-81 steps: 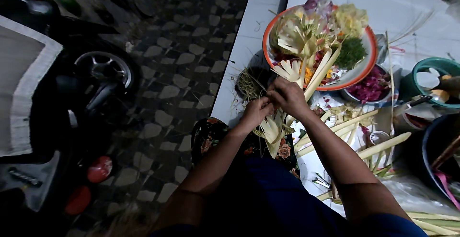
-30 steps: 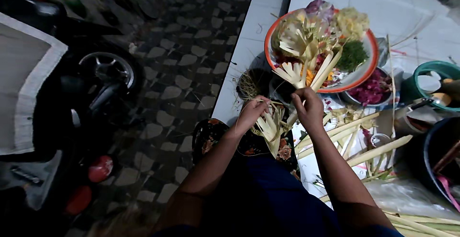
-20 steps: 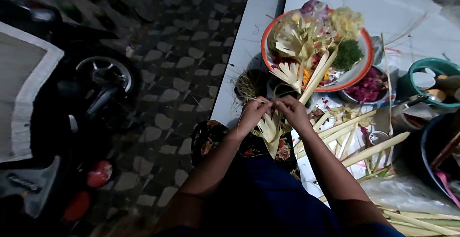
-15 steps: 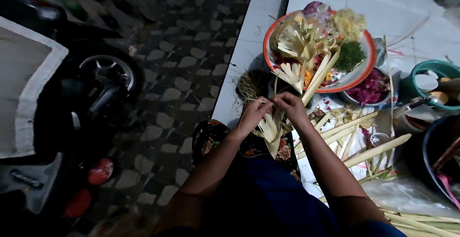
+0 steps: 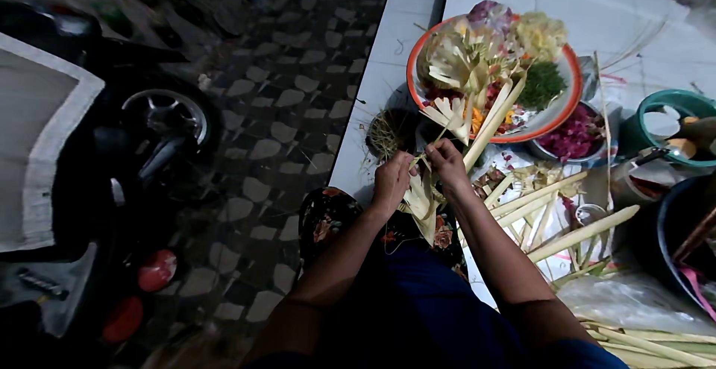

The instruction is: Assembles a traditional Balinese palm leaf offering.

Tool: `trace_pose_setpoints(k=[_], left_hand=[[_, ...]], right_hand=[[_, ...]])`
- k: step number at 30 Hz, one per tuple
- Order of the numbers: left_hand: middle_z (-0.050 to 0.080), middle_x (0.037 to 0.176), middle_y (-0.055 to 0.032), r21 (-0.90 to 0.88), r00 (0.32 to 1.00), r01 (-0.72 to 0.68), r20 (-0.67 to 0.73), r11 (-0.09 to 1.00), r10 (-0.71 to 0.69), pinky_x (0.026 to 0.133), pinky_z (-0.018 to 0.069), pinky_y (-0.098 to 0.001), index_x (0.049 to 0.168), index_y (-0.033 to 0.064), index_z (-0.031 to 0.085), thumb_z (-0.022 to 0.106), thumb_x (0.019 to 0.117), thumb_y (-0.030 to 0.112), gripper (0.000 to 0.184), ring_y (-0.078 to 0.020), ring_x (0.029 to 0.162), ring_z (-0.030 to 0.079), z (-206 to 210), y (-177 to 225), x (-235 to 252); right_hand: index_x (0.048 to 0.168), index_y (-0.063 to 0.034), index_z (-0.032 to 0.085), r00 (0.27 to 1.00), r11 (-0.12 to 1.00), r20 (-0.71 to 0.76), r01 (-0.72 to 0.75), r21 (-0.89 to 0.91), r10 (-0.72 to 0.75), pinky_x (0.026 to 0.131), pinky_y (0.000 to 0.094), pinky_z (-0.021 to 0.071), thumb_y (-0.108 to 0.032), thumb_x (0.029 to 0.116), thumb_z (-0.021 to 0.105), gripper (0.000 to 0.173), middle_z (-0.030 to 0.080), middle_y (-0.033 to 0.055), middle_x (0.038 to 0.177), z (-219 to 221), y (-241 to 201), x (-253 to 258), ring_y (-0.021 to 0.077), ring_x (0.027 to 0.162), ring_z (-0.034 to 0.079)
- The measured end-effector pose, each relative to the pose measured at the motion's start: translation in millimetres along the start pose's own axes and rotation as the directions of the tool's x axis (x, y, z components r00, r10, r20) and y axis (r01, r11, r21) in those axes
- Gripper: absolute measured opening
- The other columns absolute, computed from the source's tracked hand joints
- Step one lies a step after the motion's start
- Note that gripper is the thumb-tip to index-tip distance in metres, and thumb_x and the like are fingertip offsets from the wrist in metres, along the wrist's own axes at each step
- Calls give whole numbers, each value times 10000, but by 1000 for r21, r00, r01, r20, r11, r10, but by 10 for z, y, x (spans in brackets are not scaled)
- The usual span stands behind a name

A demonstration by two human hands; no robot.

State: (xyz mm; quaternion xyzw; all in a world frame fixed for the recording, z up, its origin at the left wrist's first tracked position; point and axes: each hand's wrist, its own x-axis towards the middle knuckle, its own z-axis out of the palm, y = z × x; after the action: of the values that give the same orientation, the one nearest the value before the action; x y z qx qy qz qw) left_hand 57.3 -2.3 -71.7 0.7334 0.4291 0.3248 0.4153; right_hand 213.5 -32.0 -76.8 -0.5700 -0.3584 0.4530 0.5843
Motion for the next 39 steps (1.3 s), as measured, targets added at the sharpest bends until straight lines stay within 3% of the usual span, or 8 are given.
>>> trace_pose_setpoints(k=[4, 7, 11, 16, 23, 27, 30, 39], left_hand=[[740, 1001, -49, -74, 990, 15, 144, 997, -4, 663, 589, -331, 1235, 46, 644, 429, 1104, 220, 307, -124, 708, 679, -150, -68, 64], [620, 1389, -97, -216, 967, 50, 254, 975, 6, 1024, 534, -398, 1458, 56, 494, 524, 1059, 259, 449, -182, 1201, 639, -374, -181, 91], [493, 1530, -114, -289, 966, 94, 258, 953, -17, 1097, 482, -423, 1562, 72, 351, 513, 1012, 465, 696, -223, 1342, 545, -549, -340, -50], [552, 1454, -153, -304, 961, 183, 255, 935, -105, 1035, 519, -424, 1572, 64, 322, 574, 998, 406, 714, -222, 1260, 597, -424, -397, -402], [709, 1121, -98, -197, 951, 236, 249, 951, -184, 786, 583, -375, 1363, 112, 612, 535, 1059, 176, 319, -175, 882, 690, -347, -213, -145], [636, 1307, -96, -32, 955, 65, 293, 997, -53, 946, 554, -431, 1384, 154, 622, 552, 1005, 79, 393, -207, 1085, 660, -362, -132, -12], [610, 1377, -64, 73, 953, -56, 300, 996, 31, 1017, 509, -503, 1415, 204, 610, 646, 962, 160, 456, -228, 1188, 619, -304, -86, 51], [714, 1112, -90, -19, 934, 3, 357, 1000, 4, 917, 578, -416, 1320, 63, 601, 681, 990, 225, 376, -186, 999, 704, -242, 151, 168]], right_hand=[[1176, -15, 610, 993, 987, 117, -14, -159, 32, 759, 351, 557, -209, 1066, 543, 232, 659, 90, 960, -144, 17, 88, 144, 816, 635], [1360, -11, 533, 981, 961, 195, 51, -272, 3, 857, 407, 609, -226, 1069, 533, 361, 699, 134, 1118, -364, -93, 66, 202, 934, 711], [1254, -38, 622, 988, 858, 126, 144, -494, -94, 881, 470, 578, -275, 1060, 561, 312, 701, 129, 1123, -568, -219, -150, 232, 991, 692], [1226, -88, 650, 988, 750, 125, 148, -645, -87, 743, 493, 590, -345, 1014, 625, 334, 711, 94, 1070, -520, -118, -477, 237, 880, 700], [1151, -40, 676, 984, 805, 180, 95, -585, 15, 771, 420, 594, -204, 1031, 619, 212, 706, 104, 994, -443, -53, -454, 193, 837, 691], [1115, -49, 692, 987, 837, 159, 56, -544, 38, 723, 388, 575, -255, 1035, 608, 237, 698, 85, 909, -483, -17, -447, 166, 776, 667], [1267, -65, 668, 987, 820, 148, 40, -571, 55, 796, 449, 586, -279, 1023, 631, 327, 694, 124, 1131, -548, -6, -350, 222, 912, 685], [1409, -128, 607, 937, 754, 348, 254, -606, -36, 740, 441, 548, -215, 903, 792, 546, 630, 142, 1242, -528, -317, -38, 227, 848, 621]])
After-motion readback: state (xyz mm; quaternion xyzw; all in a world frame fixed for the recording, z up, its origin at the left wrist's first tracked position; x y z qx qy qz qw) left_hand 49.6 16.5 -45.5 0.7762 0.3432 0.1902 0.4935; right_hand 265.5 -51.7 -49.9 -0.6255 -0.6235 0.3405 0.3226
